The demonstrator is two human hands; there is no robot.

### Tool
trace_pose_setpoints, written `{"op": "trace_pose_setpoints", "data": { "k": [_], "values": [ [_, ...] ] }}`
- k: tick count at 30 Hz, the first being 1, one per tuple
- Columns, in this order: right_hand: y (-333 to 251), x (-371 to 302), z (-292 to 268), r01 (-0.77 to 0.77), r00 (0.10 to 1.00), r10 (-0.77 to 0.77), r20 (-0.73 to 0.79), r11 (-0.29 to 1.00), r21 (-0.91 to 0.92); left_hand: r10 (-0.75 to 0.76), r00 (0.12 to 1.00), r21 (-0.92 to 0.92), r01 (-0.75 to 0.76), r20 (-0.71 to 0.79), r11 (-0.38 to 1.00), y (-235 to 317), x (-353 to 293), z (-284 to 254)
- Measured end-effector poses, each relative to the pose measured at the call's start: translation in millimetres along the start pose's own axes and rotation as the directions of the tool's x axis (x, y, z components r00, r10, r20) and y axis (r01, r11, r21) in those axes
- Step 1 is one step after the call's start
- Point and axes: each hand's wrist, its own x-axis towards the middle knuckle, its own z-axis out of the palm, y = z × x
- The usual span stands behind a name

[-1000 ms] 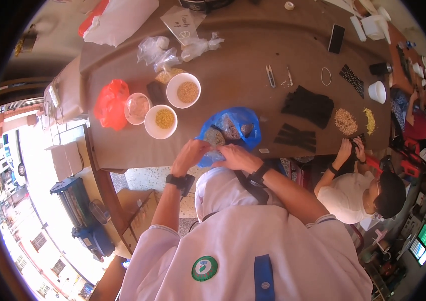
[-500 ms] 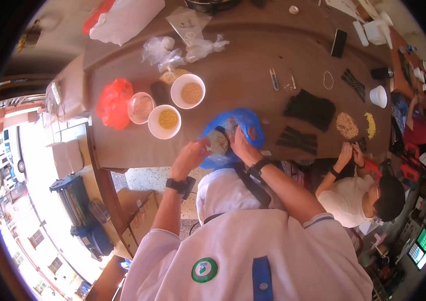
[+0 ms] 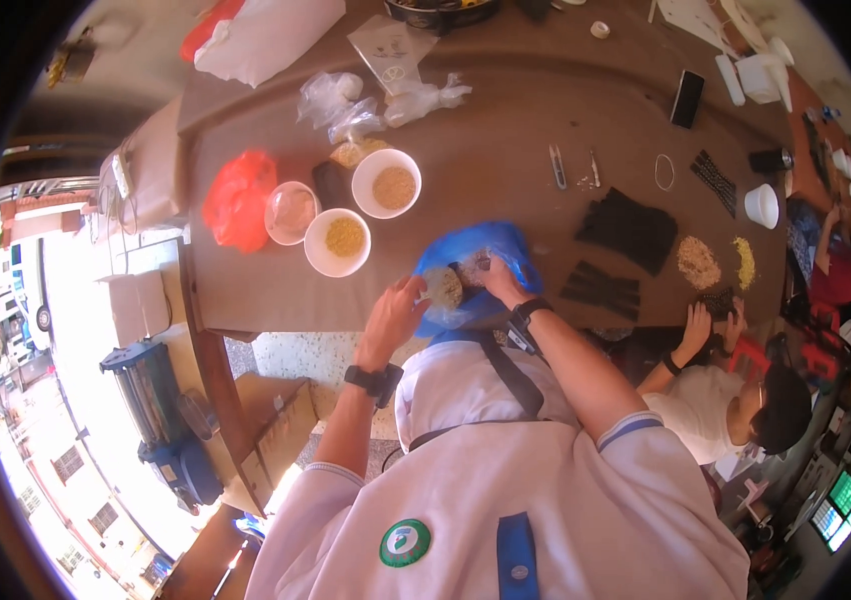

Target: Sorting decorative shoe studs and organizing manufacturing materials at a work table.

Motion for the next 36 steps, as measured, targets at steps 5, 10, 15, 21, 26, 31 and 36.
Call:
{"op": "trace_pose_setpoints", "data": {
  "k": [5, 10, 15, 21, 26, 31, 36],
  "values": [
    [-30.6, -16.7, -32.3, 0.098, 0.995, -0.093, -0.038, 0.985, 0.141, -0.057, 0.998, 0.026, 0.056, 0.029, 0.998, 2.3, 3.2, 9.4],
    [-9.6, -20.1, -31.0, 0.137, 0.991, -0.137, -0.005, 0.991, -0.004, 0.053, 0.998, 0.164, -0.046, -0.044, 0.985, 3.3, 12.7, 16.8],
    [-2.5, -27.7, -36.2, 0.094, 0.995, -0.081, 0.066, 0.968, -0.233, 0.059, 0.998, 0.077, -0.056, -0.036, 0.995, 8.9, 19.2, 18.2],
    [-35.0, -41.1, -51.2, 0.107, 0.982, -0.100, 0.158, 0.993, -0.040, -0.061, 0.996, 0.067, 0.057, 0.059, 0.996, 11.2, 11.5, 13.0],
    [-56.2, -44.3, -61.7, 0.212, 0.977, -0.212, 0.008, 0.977, 0.036, 0.097, 0.988, 0.121, -0.083, -0.117, 0.989, 4.1, 10.3, 30.7],
    [-67.0, -60.7, -68.0, 0.247, 0.959, -0.264, -0.098, 0.956, -0.158, 0.244, 0.969, 0.222, -0.244, 0.029, 0.944, 9.3, 32.5, 41.1],
    [-76.8, -89.2, -63.4, 0.195, 0.974, -0.213, -0.072, 0.959, -0.205, 0.228, 0.974, 0.304, -0.215, -0.006, 0.928, 15.2, 38.9, 45.9]
  ]
}}
